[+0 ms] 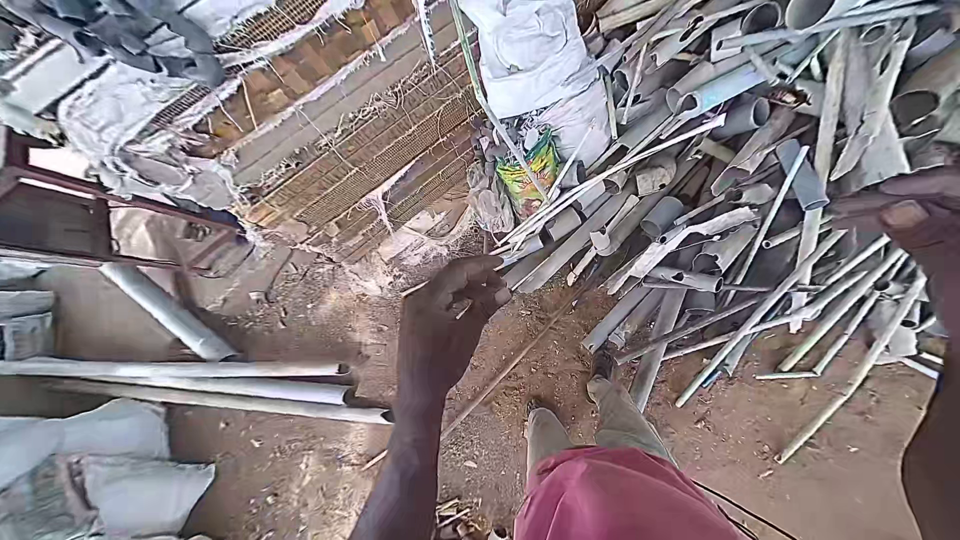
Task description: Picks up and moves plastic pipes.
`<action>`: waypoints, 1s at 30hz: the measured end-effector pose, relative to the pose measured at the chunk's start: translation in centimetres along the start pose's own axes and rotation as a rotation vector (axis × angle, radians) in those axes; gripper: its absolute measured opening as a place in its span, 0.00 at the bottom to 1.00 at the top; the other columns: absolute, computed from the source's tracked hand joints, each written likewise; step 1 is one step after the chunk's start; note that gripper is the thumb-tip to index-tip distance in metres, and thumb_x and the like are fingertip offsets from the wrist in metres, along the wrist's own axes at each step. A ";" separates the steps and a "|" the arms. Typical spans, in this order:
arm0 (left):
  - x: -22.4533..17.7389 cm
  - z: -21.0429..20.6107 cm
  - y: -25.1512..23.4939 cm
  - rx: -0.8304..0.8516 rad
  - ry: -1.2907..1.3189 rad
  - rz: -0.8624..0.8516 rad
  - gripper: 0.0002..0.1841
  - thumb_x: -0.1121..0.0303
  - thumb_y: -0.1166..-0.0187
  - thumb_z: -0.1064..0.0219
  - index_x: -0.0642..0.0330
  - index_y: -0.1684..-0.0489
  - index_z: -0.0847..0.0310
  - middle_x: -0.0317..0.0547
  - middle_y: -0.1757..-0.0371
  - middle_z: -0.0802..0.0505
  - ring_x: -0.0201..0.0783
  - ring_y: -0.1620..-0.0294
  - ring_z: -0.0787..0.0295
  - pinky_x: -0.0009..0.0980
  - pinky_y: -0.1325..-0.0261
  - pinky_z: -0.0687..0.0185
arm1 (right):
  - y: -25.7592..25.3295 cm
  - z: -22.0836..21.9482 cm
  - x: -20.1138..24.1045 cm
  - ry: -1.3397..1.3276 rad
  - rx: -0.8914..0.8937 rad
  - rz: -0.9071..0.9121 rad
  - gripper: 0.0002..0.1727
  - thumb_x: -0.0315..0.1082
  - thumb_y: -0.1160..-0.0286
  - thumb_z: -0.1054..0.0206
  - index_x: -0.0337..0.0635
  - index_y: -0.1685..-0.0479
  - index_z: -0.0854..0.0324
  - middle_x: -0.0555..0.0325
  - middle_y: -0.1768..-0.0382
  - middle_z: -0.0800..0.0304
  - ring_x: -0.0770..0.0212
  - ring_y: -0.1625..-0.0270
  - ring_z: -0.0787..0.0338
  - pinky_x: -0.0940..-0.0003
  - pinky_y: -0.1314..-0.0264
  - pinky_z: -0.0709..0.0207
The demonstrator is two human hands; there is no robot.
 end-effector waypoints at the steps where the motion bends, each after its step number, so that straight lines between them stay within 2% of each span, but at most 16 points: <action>1: 2.6 -2.4 0.3 0.105 -0.076 0.153 0.17 0.58 0.20 0.32 0.60 0.42 0.13 0.34 0.58 0.05 0.25 0.61 0.09 0.28 0.52 0.11 | 1.9 -1.7 -1.7 0.079 -0.005 -0.178 0.19 0.40 0.18 0.34 0.32 0.43 0.17 0.54 0.50 0.08 0.71 0.50 0.08 0.71 0.40 0.13; 2: 5.0 -4.9 0.9 0.233 -0.111 0.300 0.18 0.60 0.17 0.33 0.64 0.40 0.14 0.43 0.56 0.05 0.33 0.60 0.08 0.36 0.50 0.13 | 4.0 -3.1 -3.9 0.132 0.024 -0.352 0.16 0.37 0.19 0.34 0.31 0.44 0.16 0.50 0.54 0.08 0.68 0.56 0.08 0.67 0.45 0.13; 3: 7.3 -7.3 1.9 0.369 -0.129 0.443 0.18 0.63 0.15 0.35 0.67 0.36 0.16 0.51 0.51 0.05 0.40 0.57 0.08 0.42 0.46 0.13 | 6.2 -4.3 -6.5 0.155 0.073 -0.523 0.14 0.33 0.18 0.32 0.30 0.45 0.15 0.45 0.56 0.08 0.60 0.58 0.08 0.58 0.46 0.14; 4: 9.5 -9.6 3.0 0.483 -0.146 0.573 0.18 0.66 0.14 0.36 0.68 0.33 0.17 0.56 0.47 0.06 0.45 0.54 0.07 0.47 0.42 0.15 | 8.3 -5.4 -9.3 0.170 0.133 -0.679 0.14 0.31 0.18 0.32 0.28 0.45 0.15 0.39 0.54 0.07 0.51 0.55 0.06 0.50 0.43 0.15; 6: 14.0 -13.5 5.9 0.661 -0.177 0.750 0.18 0.66 0.13 0.36 0.68 0.31 0.18 0.61 0.43 0.07 0.53 0.46 0.07 0.52 0.34 0.18 | 12.6 -7.5 -13.8 0.188 0.285 -0.953 0.16 0.33 0.15 0.34 0.28 0.40 0.15 0.34 0.44 0.08 0.41 0.41 0.08 0.43 0.30 0.23; 8: 17.2 -16.3 8.4 0.805 -0.211 0.842 0.19 0.65 0.12 0.37 0.68 0.30 0.19 0.62 0.39 0.08 0.56 0.39 0.09 0.53 0.28 0.21 | 17.0 -9.5 -17.0 0.162 0.357 -1.119 0.17 0.34 0.16 0.33 0.30 0.37 0.15 0.34 0.39 0.10 0.40 0.34 0.11 0.41 0.25 0.27; 10: 18.8 -18.0 10.5 0.875 -0.223 0.904 0.19 0.65 0.12 0.37 0.69 0.30 0.19 0.64 0.36 0.10 0.57 0.35 0.11 0.53 0.26 0.23 | 21.0 -11.4 -18.2 0.118 0.364 -1.238 0.19 0.34 0.16 0.33 0.29 0.35 0.17 0.33 0.38 0.11 0.40 0.37 0.10 0.42 0.27 0.25; 13: 20.6 -20.4 11.6 0.935 -0.202 0.951 0.19 0.64 0.11 0.37 0.68 0.29 0.19 0.64 0.36 0.10 0.56 0.38 0.10 0.53 0.29 0.21 | 25.1 -13.4 -19.3 0.071 0.390 -1.404 0.18 0.34 0.16 0.34 0.29 0.36 0.17 0.34 0.43 0.09 0.43 0.46 0.07 0.45 0.34 0.20; 15: 22.0 -21.9 11.5 0.967 -0.193 0.966 0.19 0.65 0.11 0.37 0.68 0.29 0.20 0.65 0.37 0.10 0.57 0.39 0.10 0.53 0.30 0.20 | 26.2 -14.7 -19.6 0.051 0.416 -1.484 0.18 0.34 0.15 0.35 0.30 0.35 0.17 0.35 0.45 0.09 0.44 0.48 0.07 0.46 0.36 0.20; 20: 25.8 -24.3 10.1 1.039 -0.246 0.983 0.21 0.63 0.11 0.38 0.68 0.27 0.21 0.66 0.32 0.12 0.59 0.29 0.15 0.54 0.23 0.26 | 29.0 -17.9 -21.3 0.034 0.454 -1.595 0.18 0.35 0.13 0.38 0.31 0.35 0.17 0.38 0.46 0.07 0.45 0.48 0.06 0.47 0.37 0.19; 25: 29.5 -25.9 8.2 1.056 -0.275 0.964 0.21 0.62 0.11 0.38 0.70 0.30 0.19 0.68 0.34 0.12 0.61 0.29 0.16 0.56 0.22 0.28 | 27.6 -21.3 -23.0 0.062 0.458 -1.648 0.18 0.36 0.14 0.37 0.32 0.36 0.17 0.38 0.46 0.08 0.44 0.47 0.07 0.46 0.36 0.20; 30: 32.5 -27.6 6.6 1.107 -0.263 0.995 0.22 0.61 0.10 0.39 0.69 0.27 0.21 0.67 0.32 0.12 0.60 0.28 0.16 0.55 0.21 0.29 | 24.3 -23.9 -24.5 0.028 0.369 -1.654 0.16 0.31 0.13 0.38 0.29 0.35 0.18 0.38 0.46 0.09 0.50 0.51 0.07 0.53 0.39 0.18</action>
Point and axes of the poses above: each hand's wrist, its own y-axis away from the middle knuckle, its own z-axis out of the back of the hand, x = y × z, the point moved 1 cm from there along -y, towards the middle knuckle
